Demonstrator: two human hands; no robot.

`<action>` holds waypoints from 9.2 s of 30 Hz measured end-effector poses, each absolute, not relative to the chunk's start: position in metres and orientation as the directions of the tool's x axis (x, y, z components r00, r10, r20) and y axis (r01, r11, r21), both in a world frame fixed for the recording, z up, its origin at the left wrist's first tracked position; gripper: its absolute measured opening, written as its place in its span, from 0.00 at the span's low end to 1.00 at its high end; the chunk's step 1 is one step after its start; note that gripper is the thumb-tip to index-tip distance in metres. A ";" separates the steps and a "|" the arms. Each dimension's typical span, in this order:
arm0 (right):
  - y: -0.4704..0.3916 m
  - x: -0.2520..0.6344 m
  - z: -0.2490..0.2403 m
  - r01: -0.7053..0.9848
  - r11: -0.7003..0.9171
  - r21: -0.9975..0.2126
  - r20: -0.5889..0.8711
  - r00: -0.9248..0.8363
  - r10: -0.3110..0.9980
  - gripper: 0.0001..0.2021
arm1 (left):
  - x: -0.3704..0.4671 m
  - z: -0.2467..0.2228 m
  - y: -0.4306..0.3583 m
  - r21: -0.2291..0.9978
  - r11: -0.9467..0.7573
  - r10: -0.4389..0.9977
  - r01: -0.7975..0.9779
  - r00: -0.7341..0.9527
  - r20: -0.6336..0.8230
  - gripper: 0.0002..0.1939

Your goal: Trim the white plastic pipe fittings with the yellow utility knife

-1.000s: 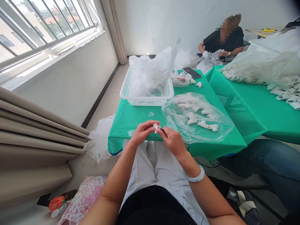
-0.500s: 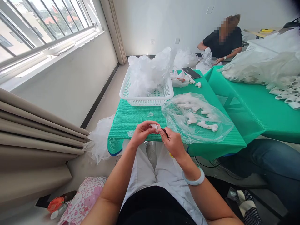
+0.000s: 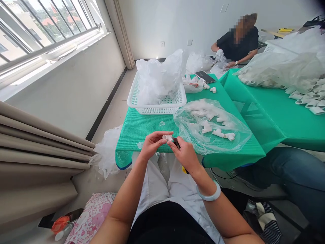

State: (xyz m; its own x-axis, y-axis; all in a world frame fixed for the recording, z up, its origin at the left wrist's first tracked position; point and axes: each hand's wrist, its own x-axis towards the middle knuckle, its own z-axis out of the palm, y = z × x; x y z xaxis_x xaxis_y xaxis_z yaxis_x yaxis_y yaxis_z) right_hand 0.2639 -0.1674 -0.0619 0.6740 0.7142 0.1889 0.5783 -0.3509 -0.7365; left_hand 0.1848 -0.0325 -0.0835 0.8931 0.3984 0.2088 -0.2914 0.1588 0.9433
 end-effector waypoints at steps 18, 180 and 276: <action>-0.167 0.261 -0.074 0.649 -0.382 -0.657 0.280 0.682 0.676 0.25 | 0.187 -0.085 -0.032 0.934 0.134 0.443 -0.330 0.863 0.242 0.08; -0.129 0.342 -0.064 0.463 -0.471 -0.751 0.064 0.761 0.646 0.19 | 0.183 -0.085 -0.046 0.914 0.271 0.532 -0.301 0.838 0.118 0.19; -0.197 0.267 -0.035 -0.448 0.276 -0.851 -0.134 0.692 0.710 0.09 | 0.187 -0.026 -0.103 0.921 0.211 0.807 -0.327 0.590 0.025 0.16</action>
